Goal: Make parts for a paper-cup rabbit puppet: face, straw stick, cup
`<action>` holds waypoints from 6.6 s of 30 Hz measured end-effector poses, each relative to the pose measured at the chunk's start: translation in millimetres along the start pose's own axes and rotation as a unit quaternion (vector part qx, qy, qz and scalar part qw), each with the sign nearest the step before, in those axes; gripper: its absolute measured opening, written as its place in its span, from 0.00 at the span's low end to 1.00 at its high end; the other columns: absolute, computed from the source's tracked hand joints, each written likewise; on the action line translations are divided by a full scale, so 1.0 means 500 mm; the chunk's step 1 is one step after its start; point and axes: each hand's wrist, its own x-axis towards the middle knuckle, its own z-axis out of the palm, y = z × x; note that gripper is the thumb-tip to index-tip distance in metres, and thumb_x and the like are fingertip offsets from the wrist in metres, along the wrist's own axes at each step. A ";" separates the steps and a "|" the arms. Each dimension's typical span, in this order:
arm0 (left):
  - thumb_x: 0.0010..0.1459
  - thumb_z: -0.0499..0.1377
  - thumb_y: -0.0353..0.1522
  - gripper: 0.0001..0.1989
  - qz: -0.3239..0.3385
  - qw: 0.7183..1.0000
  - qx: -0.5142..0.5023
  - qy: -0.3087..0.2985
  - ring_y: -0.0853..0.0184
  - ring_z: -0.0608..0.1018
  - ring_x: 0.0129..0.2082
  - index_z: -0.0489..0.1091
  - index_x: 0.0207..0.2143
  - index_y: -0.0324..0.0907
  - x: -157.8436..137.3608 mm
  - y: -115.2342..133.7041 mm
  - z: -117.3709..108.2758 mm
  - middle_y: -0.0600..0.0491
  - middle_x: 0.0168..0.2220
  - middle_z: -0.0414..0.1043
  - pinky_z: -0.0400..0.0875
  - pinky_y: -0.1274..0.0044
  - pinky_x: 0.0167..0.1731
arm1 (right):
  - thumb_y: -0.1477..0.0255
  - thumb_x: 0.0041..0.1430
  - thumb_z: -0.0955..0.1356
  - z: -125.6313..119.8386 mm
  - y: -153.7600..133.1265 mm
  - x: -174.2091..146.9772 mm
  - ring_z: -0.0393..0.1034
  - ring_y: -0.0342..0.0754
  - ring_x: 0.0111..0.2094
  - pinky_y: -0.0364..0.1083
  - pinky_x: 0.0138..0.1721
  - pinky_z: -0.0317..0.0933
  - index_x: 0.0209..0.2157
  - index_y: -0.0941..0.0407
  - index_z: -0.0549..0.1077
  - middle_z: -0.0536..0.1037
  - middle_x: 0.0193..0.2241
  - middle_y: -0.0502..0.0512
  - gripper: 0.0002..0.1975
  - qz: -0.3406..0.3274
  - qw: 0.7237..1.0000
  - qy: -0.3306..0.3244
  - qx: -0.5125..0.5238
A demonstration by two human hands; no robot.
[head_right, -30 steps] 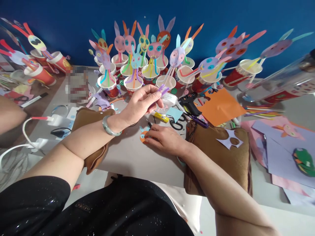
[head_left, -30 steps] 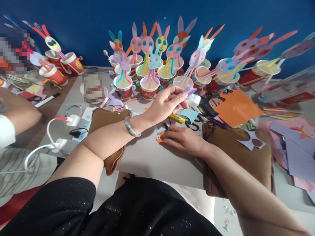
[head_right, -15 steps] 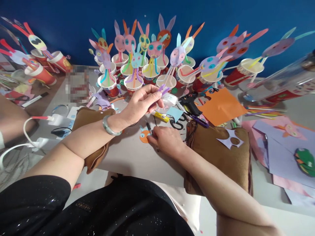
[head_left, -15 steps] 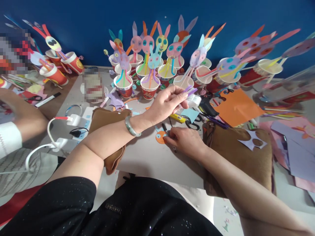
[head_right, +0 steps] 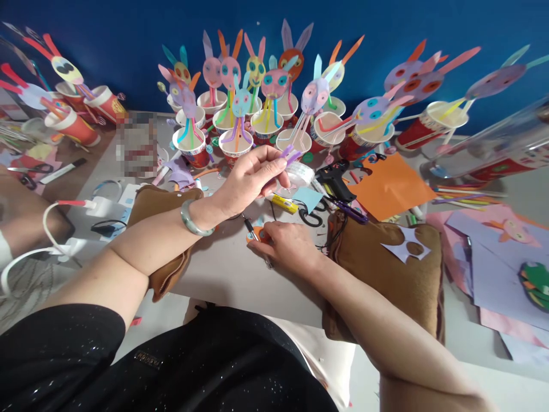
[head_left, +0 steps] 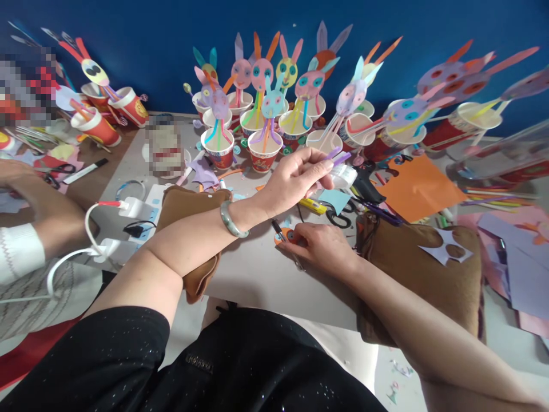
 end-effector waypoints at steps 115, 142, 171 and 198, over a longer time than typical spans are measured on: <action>0.57 0.69 0.41 0.17 -0.070 0.984 0.090 -0.137 0.80 0.65 0.17 0.70 0.32 0.38 -0.020 -0.059 0.008 0.54 0.26 0.78 0.56 0.81 0.18 | 0.59 0.54 0.77 -0.082 0.157 0.019 0.78 0.54 0.44 0.53 0.47 0.73 0.35 0.51 0.83 0.82 0.45 0.58 0.11 -0.069 0.905 0.253 0.334; 0.54 0.73 0.36 0.19 -0.212 0.959 0.043 -0.182 0.80 0.66 0.13 0.66 0.36 0.39 -0.010 -0.066 0.003 0.54 0.25 0.79 0.55 0.83 0.15 | 0.56 0.59 0.75 -0.122 0.133 -0.003 0.73 0.62 0.60 0.57 0.61 0.67 0.45 0.49 0.84 0.79 0.57 0.58 0.16 -0.121 0.909 0.114 0.381; 0.51 0.72 0.50 0.26 -0.286 0.907 0.080 -0.299 0.79 0.61 0.13 0.77 0.30 0.34 -0.019 -0.077 -0.002 0.60 0.13 0.62 0.60 0.83 0.14 | 0.39 0.55 0.71 -0.095 0.090 0.009 0.75 0.53 0.39 0.49 0.44 0.67 0.24 0.55 0.76 0.81 0.32 0.56 0.31 0.008 0.886 0.165 0.434; 0.64 0.63 0.30 0.09 -0.156 0.983 0.070 -0.064 0.79 0.67 0.15 0.68 0.31 0.38 -0.003 -0.065 0.018 0.60 0.21 0.72 0.62 0.84 0.19 | 0.48 0.59 0.73 -0.103 0.068 -0.020 0.67 0.65 0.66 0.63 0.66 0.62 0.32 0.50 0.78 0.74 0.64 0.58 0.20 -0.070 0.873 0.241 0.419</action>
